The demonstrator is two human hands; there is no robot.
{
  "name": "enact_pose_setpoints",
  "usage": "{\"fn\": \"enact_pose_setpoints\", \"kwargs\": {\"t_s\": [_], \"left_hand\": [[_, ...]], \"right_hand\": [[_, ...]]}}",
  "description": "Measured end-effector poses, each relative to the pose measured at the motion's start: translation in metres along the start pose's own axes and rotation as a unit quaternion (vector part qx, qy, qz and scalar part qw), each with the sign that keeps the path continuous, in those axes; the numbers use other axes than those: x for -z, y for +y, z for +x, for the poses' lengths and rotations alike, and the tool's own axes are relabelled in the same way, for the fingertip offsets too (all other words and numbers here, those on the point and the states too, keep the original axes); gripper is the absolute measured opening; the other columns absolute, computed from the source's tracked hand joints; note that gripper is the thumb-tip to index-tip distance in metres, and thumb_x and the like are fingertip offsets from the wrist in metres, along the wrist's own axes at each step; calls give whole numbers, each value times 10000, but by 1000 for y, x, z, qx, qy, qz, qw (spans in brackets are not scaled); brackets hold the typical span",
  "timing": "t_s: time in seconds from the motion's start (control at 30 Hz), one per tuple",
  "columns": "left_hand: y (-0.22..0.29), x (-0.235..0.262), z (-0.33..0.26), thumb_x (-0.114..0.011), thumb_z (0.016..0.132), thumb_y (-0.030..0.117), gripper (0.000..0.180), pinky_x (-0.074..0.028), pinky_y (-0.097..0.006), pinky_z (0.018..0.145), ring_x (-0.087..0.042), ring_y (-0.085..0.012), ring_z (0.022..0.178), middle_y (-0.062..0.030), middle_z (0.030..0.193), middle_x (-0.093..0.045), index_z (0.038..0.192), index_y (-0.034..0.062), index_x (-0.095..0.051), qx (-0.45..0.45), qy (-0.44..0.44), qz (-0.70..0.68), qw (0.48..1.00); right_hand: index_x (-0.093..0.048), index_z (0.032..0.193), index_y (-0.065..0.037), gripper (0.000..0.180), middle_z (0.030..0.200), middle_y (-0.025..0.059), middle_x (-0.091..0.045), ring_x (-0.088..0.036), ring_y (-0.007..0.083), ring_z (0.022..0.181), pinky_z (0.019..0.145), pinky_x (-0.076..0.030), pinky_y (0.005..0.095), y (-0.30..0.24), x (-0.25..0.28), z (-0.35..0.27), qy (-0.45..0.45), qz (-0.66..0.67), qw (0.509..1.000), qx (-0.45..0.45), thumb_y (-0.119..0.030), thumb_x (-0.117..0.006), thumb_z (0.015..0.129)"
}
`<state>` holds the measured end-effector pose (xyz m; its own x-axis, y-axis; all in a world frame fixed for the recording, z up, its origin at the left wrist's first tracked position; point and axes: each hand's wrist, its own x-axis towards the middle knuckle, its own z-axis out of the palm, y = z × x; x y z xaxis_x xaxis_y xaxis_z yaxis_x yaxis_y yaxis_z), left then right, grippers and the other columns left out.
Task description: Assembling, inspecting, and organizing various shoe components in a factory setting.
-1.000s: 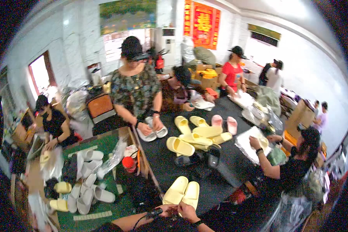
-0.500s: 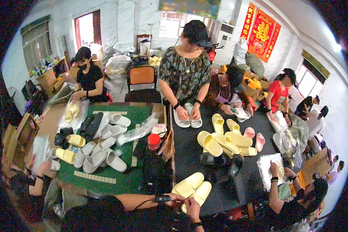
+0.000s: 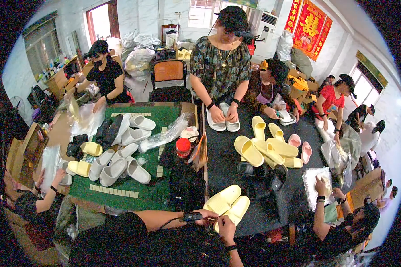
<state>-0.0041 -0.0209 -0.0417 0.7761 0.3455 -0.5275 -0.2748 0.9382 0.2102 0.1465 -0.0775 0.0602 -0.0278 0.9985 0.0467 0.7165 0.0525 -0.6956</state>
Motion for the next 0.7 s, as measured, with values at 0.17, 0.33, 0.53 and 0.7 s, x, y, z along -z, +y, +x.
{"fn": "enact_pose_setpoints", "kwargs": {"t_s": [0.17, 0.33, 0.53, 0.7], "left_hand": [[-6, 0, -7, -619, 861, 211, 141, -475, -190, 615, -575, -66, 763, 35, 844, -627, 938, 94, -640, -73, -27, 146, 986], [-2, -2, 3, -627, 856, 208, 128, -448, -188, 568, -560, -66, 717, 39, 842, -627, 918, 98, -649, 12, 33, 56, 998], [3, 0, 4, -603, 870, 203, 136, -475, -213, 591, -576, -92, 686, 18, 821, -632, 919, 79, -633, 29, 28, 38, 998], [3, 19, 18, -576, 871, 125, 195, -504, -233, 754, -600, -118, 831, -8, 932, -625, 1045, 38, -580, 31, 2, 16, 999]], "right_hand": [[-583, 797, -45, 142, 687, 152, -621, -625, 312, 633, 559, -480, 378, 9, -5, -1, 7, 12, 1000, -8, -175, -637, 806], [-585, 801, -39, 139, 693, 153, -624, -627, 315, 635, 558, -481, 375, 6, -3, 0, 9, 26, 1000, -8, -168, -640, 805], [-580, 801, -28, 157, 704, 160, -628, -628, 320, 632, 558, -480, 363, 6, 2, 2, 7, 49, 999, 1, -175, -635, 812], [-573, 796, -30, 137, 679, 161, -620, -626, 310, 610, 548, -476, 366, 0, 4, 7, -6, 41, 999, 26, -153, -632, 810]]}}
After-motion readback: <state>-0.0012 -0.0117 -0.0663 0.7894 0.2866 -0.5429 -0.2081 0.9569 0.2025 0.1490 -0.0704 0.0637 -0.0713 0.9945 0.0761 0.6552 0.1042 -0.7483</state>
